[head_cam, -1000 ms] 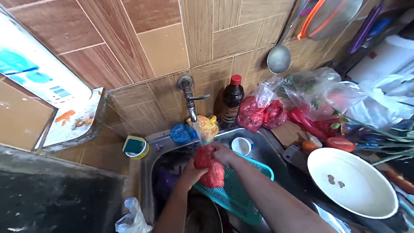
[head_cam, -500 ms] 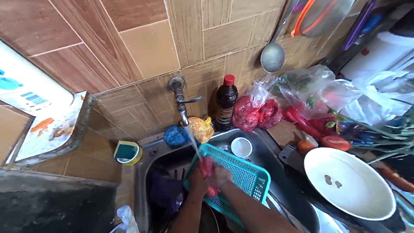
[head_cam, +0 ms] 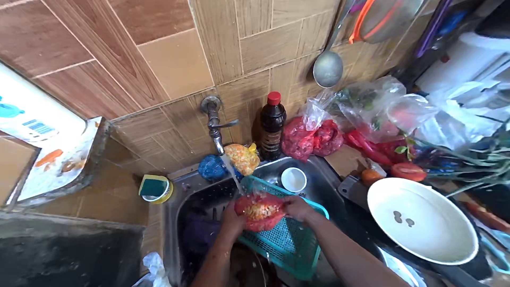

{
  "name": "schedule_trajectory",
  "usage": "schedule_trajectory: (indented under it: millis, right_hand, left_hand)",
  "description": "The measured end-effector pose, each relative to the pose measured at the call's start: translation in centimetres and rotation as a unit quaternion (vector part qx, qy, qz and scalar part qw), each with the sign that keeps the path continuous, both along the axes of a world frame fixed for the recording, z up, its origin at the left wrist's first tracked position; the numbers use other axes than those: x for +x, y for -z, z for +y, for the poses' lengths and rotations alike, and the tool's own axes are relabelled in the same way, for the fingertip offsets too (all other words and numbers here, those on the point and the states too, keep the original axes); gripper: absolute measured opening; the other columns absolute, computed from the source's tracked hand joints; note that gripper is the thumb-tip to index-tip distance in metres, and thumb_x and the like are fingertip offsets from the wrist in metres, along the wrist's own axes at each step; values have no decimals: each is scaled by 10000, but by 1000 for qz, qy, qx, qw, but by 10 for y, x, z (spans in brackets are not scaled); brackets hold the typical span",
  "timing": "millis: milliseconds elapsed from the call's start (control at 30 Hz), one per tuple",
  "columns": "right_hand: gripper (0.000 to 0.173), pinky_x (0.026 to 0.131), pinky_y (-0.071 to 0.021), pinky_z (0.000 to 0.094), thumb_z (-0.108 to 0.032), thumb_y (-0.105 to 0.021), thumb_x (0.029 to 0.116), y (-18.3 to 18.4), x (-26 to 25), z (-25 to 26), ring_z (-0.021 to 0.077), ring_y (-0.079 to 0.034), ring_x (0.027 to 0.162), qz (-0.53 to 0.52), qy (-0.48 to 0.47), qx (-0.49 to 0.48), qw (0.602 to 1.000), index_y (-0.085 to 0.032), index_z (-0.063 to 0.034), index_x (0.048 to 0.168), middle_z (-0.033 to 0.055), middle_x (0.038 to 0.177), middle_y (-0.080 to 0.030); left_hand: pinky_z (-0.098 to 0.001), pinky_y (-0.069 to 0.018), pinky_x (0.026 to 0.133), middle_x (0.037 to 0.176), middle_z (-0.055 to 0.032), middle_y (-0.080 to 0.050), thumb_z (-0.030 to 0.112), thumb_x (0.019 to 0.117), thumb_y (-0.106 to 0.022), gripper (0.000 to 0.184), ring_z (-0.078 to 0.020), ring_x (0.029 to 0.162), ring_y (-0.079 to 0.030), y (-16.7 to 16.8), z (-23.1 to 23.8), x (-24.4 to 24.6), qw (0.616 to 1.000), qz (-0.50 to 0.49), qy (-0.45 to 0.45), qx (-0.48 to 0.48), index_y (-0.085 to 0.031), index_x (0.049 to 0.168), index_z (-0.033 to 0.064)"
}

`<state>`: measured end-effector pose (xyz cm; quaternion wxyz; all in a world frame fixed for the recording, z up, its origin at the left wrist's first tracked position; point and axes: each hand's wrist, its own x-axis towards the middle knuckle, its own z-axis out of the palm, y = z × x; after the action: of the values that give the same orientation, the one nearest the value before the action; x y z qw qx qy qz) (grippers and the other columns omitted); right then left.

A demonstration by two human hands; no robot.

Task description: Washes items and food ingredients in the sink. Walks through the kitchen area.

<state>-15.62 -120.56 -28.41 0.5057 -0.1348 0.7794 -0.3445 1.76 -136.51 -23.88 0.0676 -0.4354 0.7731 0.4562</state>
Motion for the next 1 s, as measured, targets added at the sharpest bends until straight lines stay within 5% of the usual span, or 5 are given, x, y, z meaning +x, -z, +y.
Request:
schedule_trajectory:
  millis: [200,433,600,900,1000]
  right_hand:
    - [330,1080,-470,535,-148,-532,1069,-54,-5,8,352,-626,1243,169,-5,13,986,-644,-27,1355,213,1318,-662]
    - [356,1065,-477,604,-171,-574,1027,-46,35,-37,398,-604,1281,244,-168,92,951,-652,-114,1370,209,1381,-628]
    - [618,1053,-471,633,36,-476,1004,12,64,-62,444,-487,1393,289,-270,75,915,-417,-171,1583,147,1672,-309]
    - [345,1109,-465,519,-187,-527,1075,-61,43,-43,356,-601,1288,297,-302,-15,906,-612,-28,1369,201,1368,-621]
    - [318,1085,-488,498,-196,-545,1071,-60,38,-24,347,-630,1237,322,-262,-25,910,-646,-14,1312,201,1309,-648]
  left_hand:
    - [-452,-355,1211,1543,-197,-480,281,957,-708,710,-296,1441,-459,-14,54,-16,973,22,230,10,-411,1553,34]
    - [-472,-516,1039,1332,-196,-632,185,1047,-593,382,-301,1198,-641,-38,-6,-25,998,46,-35,21,-582,1392,22]
    - [-456,-556,978,1282,-176,-655,156,1048,-585,300,-281,1108,-678,-52,-19,-37,993,96,-39,48,-642,1317,39]
    - [-495,-533,981,1416,-209,-565,23,989,-564,532,-333,1183,-633,3,-32,-11,987,-100,104,68,-472,1508,98]
    - [-525,-529,999,1458,-225,-529,39,984,-559,578,-363,1251,-600,40,-8,-6,983,-135,42,118,-416,1541,94]
